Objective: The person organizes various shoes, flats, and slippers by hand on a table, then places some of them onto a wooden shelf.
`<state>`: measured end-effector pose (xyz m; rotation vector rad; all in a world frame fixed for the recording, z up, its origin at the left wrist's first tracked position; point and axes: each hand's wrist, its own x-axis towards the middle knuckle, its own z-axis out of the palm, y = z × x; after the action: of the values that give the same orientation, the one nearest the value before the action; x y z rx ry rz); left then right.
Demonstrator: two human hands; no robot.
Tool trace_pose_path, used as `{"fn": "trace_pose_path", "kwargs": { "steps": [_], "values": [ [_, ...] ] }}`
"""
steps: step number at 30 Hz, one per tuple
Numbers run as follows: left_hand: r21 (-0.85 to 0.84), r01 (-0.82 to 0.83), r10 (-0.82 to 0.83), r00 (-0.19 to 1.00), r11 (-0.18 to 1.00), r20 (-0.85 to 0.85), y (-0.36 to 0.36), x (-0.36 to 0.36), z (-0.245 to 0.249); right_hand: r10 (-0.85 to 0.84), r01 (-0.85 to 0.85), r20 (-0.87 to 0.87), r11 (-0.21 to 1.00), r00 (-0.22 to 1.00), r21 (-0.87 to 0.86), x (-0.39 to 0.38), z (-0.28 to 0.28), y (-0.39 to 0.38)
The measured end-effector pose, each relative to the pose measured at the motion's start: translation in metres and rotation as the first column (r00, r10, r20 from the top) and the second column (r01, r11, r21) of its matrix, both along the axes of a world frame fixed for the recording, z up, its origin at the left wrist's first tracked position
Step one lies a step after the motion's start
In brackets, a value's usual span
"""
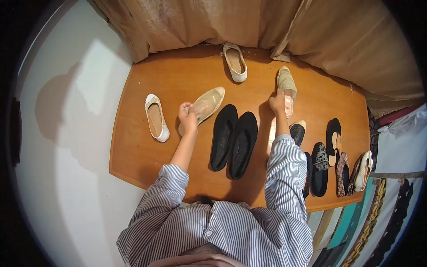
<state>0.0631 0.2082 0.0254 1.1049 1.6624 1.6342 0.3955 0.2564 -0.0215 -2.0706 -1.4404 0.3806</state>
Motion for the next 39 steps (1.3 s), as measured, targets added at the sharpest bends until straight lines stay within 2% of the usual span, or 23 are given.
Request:
{"fn": "trace_pose_path", "kwargs": {
  "steps": [1,3,5,6,9,10,13,15,17,19,20,22,23,24,25,27,29,30,31,33,36,38,39],
  "values": [
    [-0.008,-0.003,0.004,0.997,1.000,0.074,0.010,0.010,-0.002,0.001,-0.001,0.001,1.000,1.000,0.000,-0.006,0.003,-0.003],
    [-0.021,0.004,-0.001,0.989,1.000,0.149,0.024,0.027,-0.008,-0.010,0.031,-0.251,0.996,0.968,0.080,-0.022,0.008,-0.013],
    [-0.020,0.062,-0.055,0.965,0.998,0.256,0.034,0.043,-0.012,0.009,0.004,-0.082,0.988,0.997,0.157,-0.032,-0.014,-0.016],
    [-0.080,0.141,-0.101,0.921,0.987,0.376,0.031,0.052,0.004,0.011,0.000,-0.055,0.978,0.998,0.207,-0.040,-0.019,-0.020],
    [-0.090,0.246,-0.167,0.843,0.965,0.511,0.026,0.072,0.017,-0.003,0.006,-0.013,0.968,1.000,0.251,-0.082,-0.013,-0.038],
    [-0.071,0.316,-0.249,0.850,0.946,0.464,0.037,0.073,-0.016,-0.015,0.025,-0.054,0.979,0.998,0.201,-0.097,-0.006,-0.045],
    [-0.008,0.361,-0.328,0.857,0.932,0.398,0.024,0.078,-0.001,-0.037,0.044,-0.136,0.998,0.990,0.046,-0.135,0.017,-0.068],
    [0.012,0.373,-0.357,0.878,0.928,0.319,0.016,0.069,-0.002,-0.051,0.065,-0.131,0.993,0.990,0.103,-0.150,0.031,-0.085],
    [0.035,0.382,-0.379,0.894,0.923,0.239,0.009,0.056,-0.016,0.053,-0.056,-0.180,0.998,0.982,-0.008,-0.156,0.036,-0.096],
    [-0.069,0.484,-0.478,0.873,0.872,0.095,0.002,0.043,-0.036,0.110,-0.125,-0.243,0.991,0.964,-0.051,-0.166,0.021,-0.103],
    [-0.010,0.512,-0.498,0.840,0.859,0.214,-0.004,0.042,-0.041,0.145,-0.170,-0.254,0.983,0.956,-0.076,-0.173,0.023,-0.109],
    [-0.039,0.514,-0.507,0.854,0.857,0.114,-0.016,0.036,-0.051,0.205,-0.239,-0.215,0.960,0.955,-0.146,-0.185,0.026,-0.118],
    [-0.069,0.512,-0.512,0.859,0.856,0.014,-0.017,0.033,-0.055,0.208,-0.241,-0.214,0.960,0.954,-0.142,-0.189,0.028,-0.118],
    [-0.064,0.510,-0.510,0.860,0.858,0.010,-0.014,0.030,-0.050,0.256,-0.264,-0.103,0.961,0.961,-0.079,-0.192,0.031,-0.116],
    [-0.171,0.488,-0.491,0.871,0.856,0.024,-0.007,0.027,-0.044,0.292,-0.292,0.011,0.956,0.956,-0.019,-0.194,0.034,-0.115],
    [-0.375,0.437,-0.455,0.889,0.817,0.045,0.008,0.023,-0.028,0.306,-0.307,-0.042,0.952,0.951,0.002,-0.193,0.041,-0.097],
    [-0.351,0.447,-0.470,0.882,0.823,0.022,0.012,0.031,0.014,0.441,-0.432,-0.249,0.897,0.862,0.093,-0.187,0.044,-0.083],
    [-0.540,0.405,-0.582,0.787,0.738,-0.205,0.018,0.034,0.024,0.443,-0.438,-0.284,0.895,0.851,0.085,-0.185,0.035,-0.079],
    [-0.699,0.299,-0.694,0.610,0.649,-0.383,0.025,0.037,0.025,0.429,-0.424,-0.281,0.902,0.859,0.080,-0.182,0.044,-0.087],
    [-0.735,0.321,-0.750,0.549,0.597,-0.369,0.035,0.040,0.001,0.455,-0.432,-0.307,0.890,0.836,0.144,-0.179,0.064,-0.119],
    [-0.843,0.292,-0.858,0.400,0.452,-0.322,0.027,0.049,0.004,0.224,-0.217,-0.077,0.972,0.971,0.094,-0.180,0.090,-0.207],
    [-0.752,0.218,-0.732,0.504,0.622,-0.459,0.017,0.058,0.013,0.148,-0.151,-0.033,0.967,0.989,-0.207,-0.192,0.096,-0.255],
    [-0.694,0.183,-0.647,0.579,0.697,-0.497,0.017,0.062,0.012,0.129,-0.133,-0.032,0.968,0.991,-0.214,-0.196,0.089,-0.267]
  ]
}}
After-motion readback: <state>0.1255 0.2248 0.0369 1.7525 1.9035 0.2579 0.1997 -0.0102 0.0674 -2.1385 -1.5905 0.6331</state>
